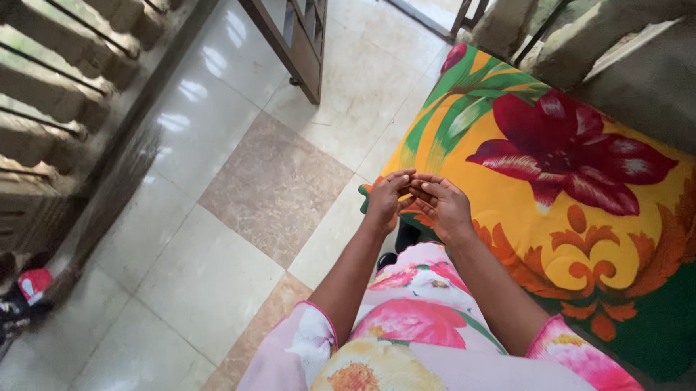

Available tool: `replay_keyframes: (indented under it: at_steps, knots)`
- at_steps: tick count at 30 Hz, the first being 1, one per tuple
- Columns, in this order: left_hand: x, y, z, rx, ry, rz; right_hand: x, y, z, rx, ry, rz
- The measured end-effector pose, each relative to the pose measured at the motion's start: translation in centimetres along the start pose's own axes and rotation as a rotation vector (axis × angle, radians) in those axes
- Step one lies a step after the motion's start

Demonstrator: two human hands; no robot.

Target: The person moves a teapot and a glass between a stool and a table, then folds a small patterned cloth and a larger floral fabric.

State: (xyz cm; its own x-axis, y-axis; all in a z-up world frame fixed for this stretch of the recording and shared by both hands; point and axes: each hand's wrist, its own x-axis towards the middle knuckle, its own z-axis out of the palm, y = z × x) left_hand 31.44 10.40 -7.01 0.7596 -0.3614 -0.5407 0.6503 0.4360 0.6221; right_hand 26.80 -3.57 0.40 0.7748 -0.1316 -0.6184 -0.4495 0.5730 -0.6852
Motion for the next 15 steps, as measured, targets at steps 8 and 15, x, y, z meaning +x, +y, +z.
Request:
replay_keyframes:
  at_steps: [8, 15]
  knots:
    - [7.5, 1.8, -0.3, 0.032, 0.203, -0.067, 9.9, -3.2, -1.8, -0.083, 0.067, 0.01]
    - [12.7, 0.0, -4.5, -0.011, 0.39, -0.066, 18.9, -4.0, -4.4, -0.184, 0.129, 0.042]
